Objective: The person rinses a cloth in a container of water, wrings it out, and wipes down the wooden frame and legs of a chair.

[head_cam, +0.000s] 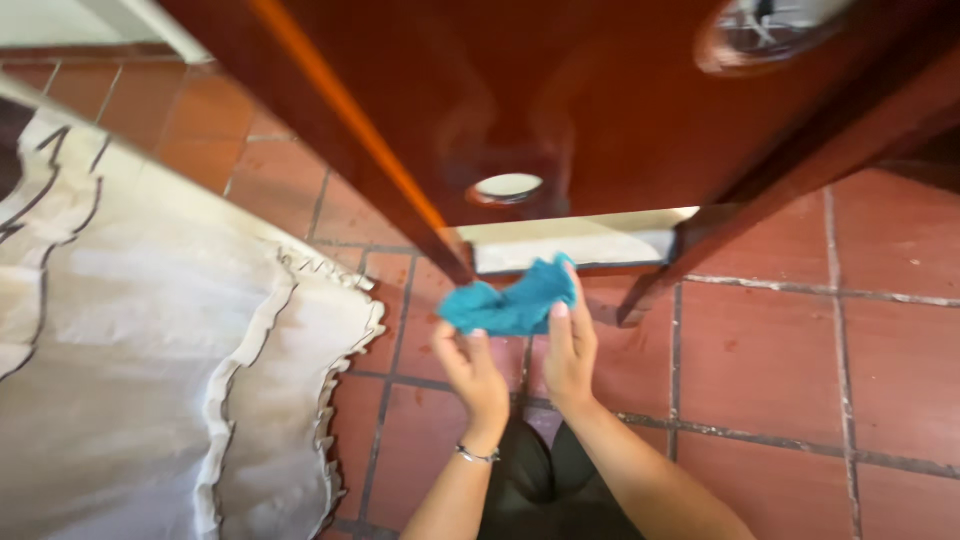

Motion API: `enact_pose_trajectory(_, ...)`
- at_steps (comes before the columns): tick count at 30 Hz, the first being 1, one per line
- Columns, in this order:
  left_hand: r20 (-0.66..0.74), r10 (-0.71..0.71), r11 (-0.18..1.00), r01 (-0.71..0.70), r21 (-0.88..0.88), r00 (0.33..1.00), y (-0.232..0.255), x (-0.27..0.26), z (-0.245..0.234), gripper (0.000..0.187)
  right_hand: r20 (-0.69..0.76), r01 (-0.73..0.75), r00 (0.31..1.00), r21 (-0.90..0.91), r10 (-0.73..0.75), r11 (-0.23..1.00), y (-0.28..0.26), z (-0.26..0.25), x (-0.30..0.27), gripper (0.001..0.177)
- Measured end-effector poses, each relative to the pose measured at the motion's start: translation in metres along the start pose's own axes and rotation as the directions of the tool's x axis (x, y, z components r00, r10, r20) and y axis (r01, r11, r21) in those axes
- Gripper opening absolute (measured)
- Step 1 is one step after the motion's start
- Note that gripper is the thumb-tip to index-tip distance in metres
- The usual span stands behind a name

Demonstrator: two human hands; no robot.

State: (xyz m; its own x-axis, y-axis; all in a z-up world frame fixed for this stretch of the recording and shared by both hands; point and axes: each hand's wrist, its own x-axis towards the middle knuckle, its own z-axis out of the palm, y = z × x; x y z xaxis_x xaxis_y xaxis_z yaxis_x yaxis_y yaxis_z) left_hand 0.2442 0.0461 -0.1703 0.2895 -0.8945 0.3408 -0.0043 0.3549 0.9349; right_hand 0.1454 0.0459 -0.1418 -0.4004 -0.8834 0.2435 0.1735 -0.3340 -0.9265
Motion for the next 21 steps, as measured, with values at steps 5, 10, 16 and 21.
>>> enact_pose_trajectory(5, -0.23, 0.177, 0.973, -0.206, -0.104, 0.957, 0.013, 0.073, -0.043, 0.034, 0.057, -0.047, 0.998, 0.13, 0.04, 0.99, 0.015, 0.087, 0.012, 0.056)
enact_pose_trajectory(10, -0.288, -0.006, 0.995, -0.024, -0.1, 0.958, -0.01, 0.145, -0.043, 0.038, 0.009, -0.026, 1.0, 0.086, 0.025, 0.996, 0.057, 0.144, 0.01, 0.059)
enact_pose_trajectory(16, 0.176, -0.031, 0.926, 0.095, -0.366, 0.984, -0.026, 0.18, -0.04, 0.054, 0.138, 0.12, 0.985, -0.113, -0.104, 0.986, 0.08, 0.135, 0.057, 0.062)
enact_pose_trajectory(21, 0.226, -0.045, 0.93, 0.123, -0.347, 0.973, -0.045, 0.175, -0.035, 0.082, 0.19, 0.177, 0.977, -0.454, -0.099, 0.873, 0.104, 0.126, 0.064, 0.05)
